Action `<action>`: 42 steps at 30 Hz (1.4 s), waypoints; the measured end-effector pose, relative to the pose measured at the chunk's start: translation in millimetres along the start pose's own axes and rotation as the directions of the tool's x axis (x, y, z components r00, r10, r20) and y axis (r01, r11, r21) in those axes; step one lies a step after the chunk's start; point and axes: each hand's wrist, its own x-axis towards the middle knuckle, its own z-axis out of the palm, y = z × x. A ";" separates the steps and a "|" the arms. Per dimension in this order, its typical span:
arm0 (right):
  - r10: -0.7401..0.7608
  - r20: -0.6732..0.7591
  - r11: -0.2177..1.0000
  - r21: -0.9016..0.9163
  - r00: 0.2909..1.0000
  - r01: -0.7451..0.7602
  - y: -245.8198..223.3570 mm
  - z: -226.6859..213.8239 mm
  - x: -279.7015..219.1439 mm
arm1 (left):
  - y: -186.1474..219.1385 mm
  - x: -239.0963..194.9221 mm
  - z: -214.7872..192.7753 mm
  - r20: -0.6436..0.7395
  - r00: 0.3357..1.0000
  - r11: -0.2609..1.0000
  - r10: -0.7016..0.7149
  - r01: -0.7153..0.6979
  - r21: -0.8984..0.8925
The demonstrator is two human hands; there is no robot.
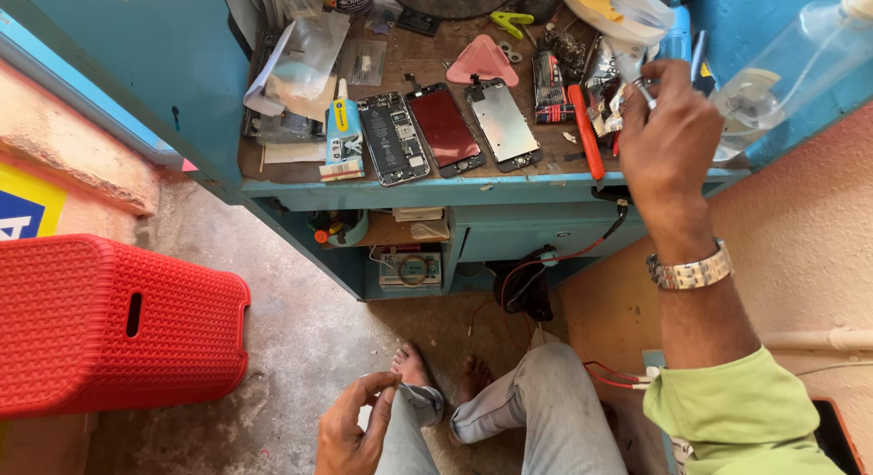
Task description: The person disassembles a mobile phone at a workspace by removing the screen assembly, disconnecting internal ribbon cables by hand, and using a screwdriver to detach small screws and internal components from the phone body.
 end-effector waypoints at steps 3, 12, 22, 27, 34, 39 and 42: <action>-0.153 -0.087 0.988 0.013 0.984 0.155 1.4 -8.7 2.6 | 56.8 3.1 -20.3 -0.104 0.961 0.966 0.256 -0.253 0.043; -0.155 -0.205 0.988 -0.019 0.966 0.155 -1.7 -30.5 -23.6 | 99.3 -0.1 -83.0 -0.233 0.475 0.518 0.848 -0.654 0.551; 0.018 -0.144 1.000 0.023 0.989 -0.015 16.0 -21.8 -57.0 | 87.8 -1.3 -76.6 0.086 0.475 0.346 0.875 -0.741 0.576; 0.027 -0.137 0.984 -0.172 0.990 -0.051 16.2 -15.1 -45.8 | 57.8 -3.9 -78.0 0.159 0.460 0.328 0.873 -0.798 0.506; -0.052 -0.068 0.984 -0.176 0.996 0.040 14.0 -13.5 -19.3 | 57.1 -15.8 -12.7 0.106 0.583 0.483 0.806 -0.750 0.452; -0.095 -0.118 0.980 -0.188 0.988 0.071 11.4 -17.4 -20.2 | 34.7 -24.1 18.1 0.065 0.689 0.599 0.722 -0.669 0.440; -0.086 -0.088 0.995 -0.060 0.992 0.081 3.1 -21.0 -28.7 | 11.2 -22.1 23.7 0.114 0.714 0.619 0.690 -0.665 0.419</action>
